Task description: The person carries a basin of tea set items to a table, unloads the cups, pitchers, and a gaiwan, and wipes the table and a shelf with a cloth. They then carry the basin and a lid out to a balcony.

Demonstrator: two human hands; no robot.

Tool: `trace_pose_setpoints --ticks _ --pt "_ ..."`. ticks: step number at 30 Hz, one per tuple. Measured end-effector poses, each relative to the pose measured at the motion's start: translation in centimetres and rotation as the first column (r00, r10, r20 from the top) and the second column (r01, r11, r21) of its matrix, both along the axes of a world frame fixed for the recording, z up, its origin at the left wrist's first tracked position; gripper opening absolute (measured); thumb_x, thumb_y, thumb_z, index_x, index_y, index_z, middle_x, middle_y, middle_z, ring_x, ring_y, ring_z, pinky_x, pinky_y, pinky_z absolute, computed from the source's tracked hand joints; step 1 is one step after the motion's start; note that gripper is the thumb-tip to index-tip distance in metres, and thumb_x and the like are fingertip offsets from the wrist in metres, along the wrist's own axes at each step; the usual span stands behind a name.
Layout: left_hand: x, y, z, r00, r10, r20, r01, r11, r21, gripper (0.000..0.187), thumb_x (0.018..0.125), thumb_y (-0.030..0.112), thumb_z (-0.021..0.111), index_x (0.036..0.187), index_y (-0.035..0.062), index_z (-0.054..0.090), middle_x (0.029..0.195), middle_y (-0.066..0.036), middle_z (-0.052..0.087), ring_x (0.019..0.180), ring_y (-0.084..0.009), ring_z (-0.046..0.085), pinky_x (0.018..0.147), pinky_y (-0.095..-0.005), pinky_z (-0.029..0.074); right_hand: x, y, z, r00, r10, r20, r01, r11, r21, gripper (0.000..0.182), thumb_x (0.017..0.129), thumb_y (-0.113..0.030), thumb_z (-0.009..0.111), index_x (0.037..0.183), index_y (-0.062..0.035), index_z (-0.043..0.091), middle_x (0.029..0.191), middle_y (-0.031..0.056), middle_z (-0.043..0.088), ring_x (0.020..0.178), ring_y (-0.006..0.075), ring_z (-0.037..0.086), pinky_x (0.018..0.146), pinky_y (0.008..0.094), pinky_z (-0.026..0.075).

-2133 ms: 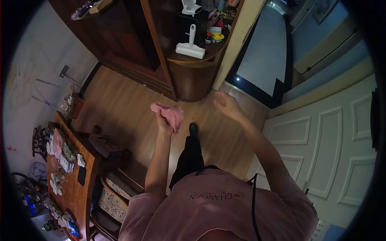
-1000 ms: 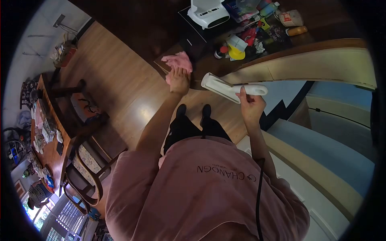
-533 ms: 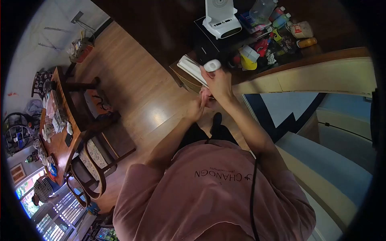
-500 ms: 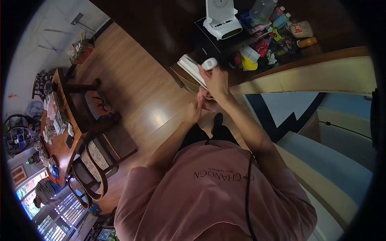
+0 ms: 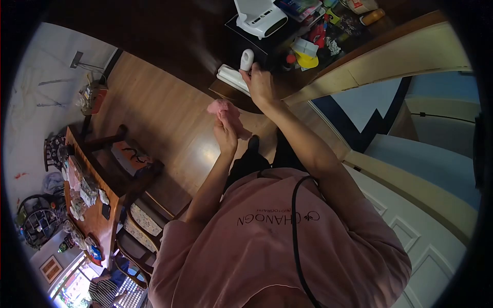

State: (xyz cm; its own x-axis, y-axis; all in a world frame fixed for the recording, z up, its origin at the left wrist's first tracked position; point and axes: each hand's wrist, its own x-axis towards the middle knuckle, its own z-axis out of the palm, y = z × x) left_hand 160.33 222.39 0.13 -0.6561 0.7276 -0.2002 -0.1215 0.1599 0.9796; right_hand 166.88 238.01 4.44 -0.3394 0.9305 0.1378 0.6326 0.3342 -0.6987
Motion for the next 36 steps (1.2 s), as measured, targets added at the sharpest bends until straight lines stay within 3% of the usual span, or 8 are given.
trace_pose_setpoints --ticks 7,9,12,15,21,26,30,36 --pt "-0.3 3.0 1.2 0.959 -0.169 -0.229 0.087 0.940 -0.329 0.053 0.098 0.042 0.027 0.101 -0.0033 0.053 0.068 -0.013 0.059 0.046 -0.0210 0.056 0.036 -0.0313 0.040 3.7 -1.4 3.3 0.974 0.215 0.066 -0.207 0.971 -0.118 0.039 0.080 -0.031 0.069 0.094 0.0038 0.057 0.074 0.0254 0.062 0.070 0.0392 0.064 0.056 0.0408 0.051" --pt "1.4 3.2 5.5 0.987 -0.070 0.143 0.061 0.996 0.065 0.053 0.098 0.042 0.026 0.102 -0.0040 0.053 0.074 -0.015 0.060 0.056 -0.0211 0.059 0.047 -0.0307 0.046 6.1 -3.4 4.4 0.892 0.414 -0.182 -0.431 0.900 -0.068 0.051 0.081 -0.037 0.067 0.111 0.0012 0.053 0.099 0.0249 0.061 0.092 0.0384 0.061 0.075 0.0406 0.051" --pt "1.6 3.6 8.2 0.893 -0.393 0.219 0.418 0.904 -0.084 0.061 0.096 0.048 0.026 0.096 -0.0043 0.059 0.082 -0.014 0.061 0.087 -0.0197 0.058 0.076 -0.0340 0.046 7.2 -6.1 0.7 0.648 0.323 -0.689 -0.503 0.862 -0.069 0.045 0.084 -0.016 0.065 0.123 -0.0050 0.046 0.114 0.0136 0.056 0.109 0.0265 0.055 0.089 0.0328 0.044" --pt "0.5 5.2 11.0 0.818 -0.530 -0.222 0.411 0.809 -0.420 0.055 0.092 0.047 0.042 0.098 -0.0042 0.060 0.087 -0.016 0.065 0.078 -0.0264 0.063 0.067 -0.0364 0.048 9.2 -5.3 -2.8 0.681 0.168 -0.712 -0.440 0.872 -0.215 0.039 0.084 -0.004 0.059 0.120 -0.0047 0.047 0.108 0.0115 0.057 0.102 0.0229 0.056 0.088 0.0301 0.044" --pt "0.2 8.5 12.7 0.583 -0.141 -0.800 0.100 0.990 -0.101 0.017 0.079 0.020 0.065 0.084 0.0039 0.062 0.074 -0.012 0.062 0.065 -0.0280 0.062 0.061 -0.0373 0.048 13.6 -3.4 -1.1 0.728 0.037 -0.684 -0.233 0.952 -0.197 0.042 0.080 -0.002 0.058 0.120 -0.0044 0.046 0.109 0.0137 0.057 0.097 0.0228 0.058 0.084 0.0292 0.045" --pt "7.3 12.3 10.9 0.503 -0.394 -0.769 0.404 0.894 -0.194 0.022 0.075 0.012 0.066 0.095 0.0039 0.058 0.093 -0.013 0.059 0.078 -0.0270 0.060 0.065 -0.0373 0.049 11.6 -0.2 -7.8 0.976 0.206 0.074 -0.218 0.948 0.234 0.052 0.075 -0.003 0.059 0.125 -0.0081 0.045 0.122 0.0159 0.051 0.116 0.0324 0.049 0.093 0.0409 0.044" --pt "8.9 19.4 5.5 -0.123 -0.229 -0.966 0.400 0.879 -0.259 0.034 0.075 0.014 0.060 0.107 0.0054 0.054 0.108 -0.011 0.054 0.099 -0.0233 0.053 0.074 -0.0318 0.048 14.2 1.7 -12.3 0.954 0.289 0.075 -0.298 0.899 0.322 0.051 0.075 -0.009 0.061 0.124 -0.0087 0.046 0.124 0.0141 0.050 0.118 0.0313 0.047 0.096 0.0426 0.041" --pt "7.7 23.4 2.3 -0.492 -0.344 -0.800 0.362 0.755 -0.547 0.019 0.075 0.017 0.056 0.091 0.0090 0.060 0.092 -0.005 0.056 0.092 -0.0193 0.053 0.074 -0.0303 0.043 15.8 3.5 -10.0 0.965 0.261 -0.036 -0.220 0.876 0.430 0.027 0.078 -0.016 0.060 0.104 -0.0089 0.058 0.115 0.0094 0.056 0.113 0.0287 0.051 0.087 0.0394 0.047"
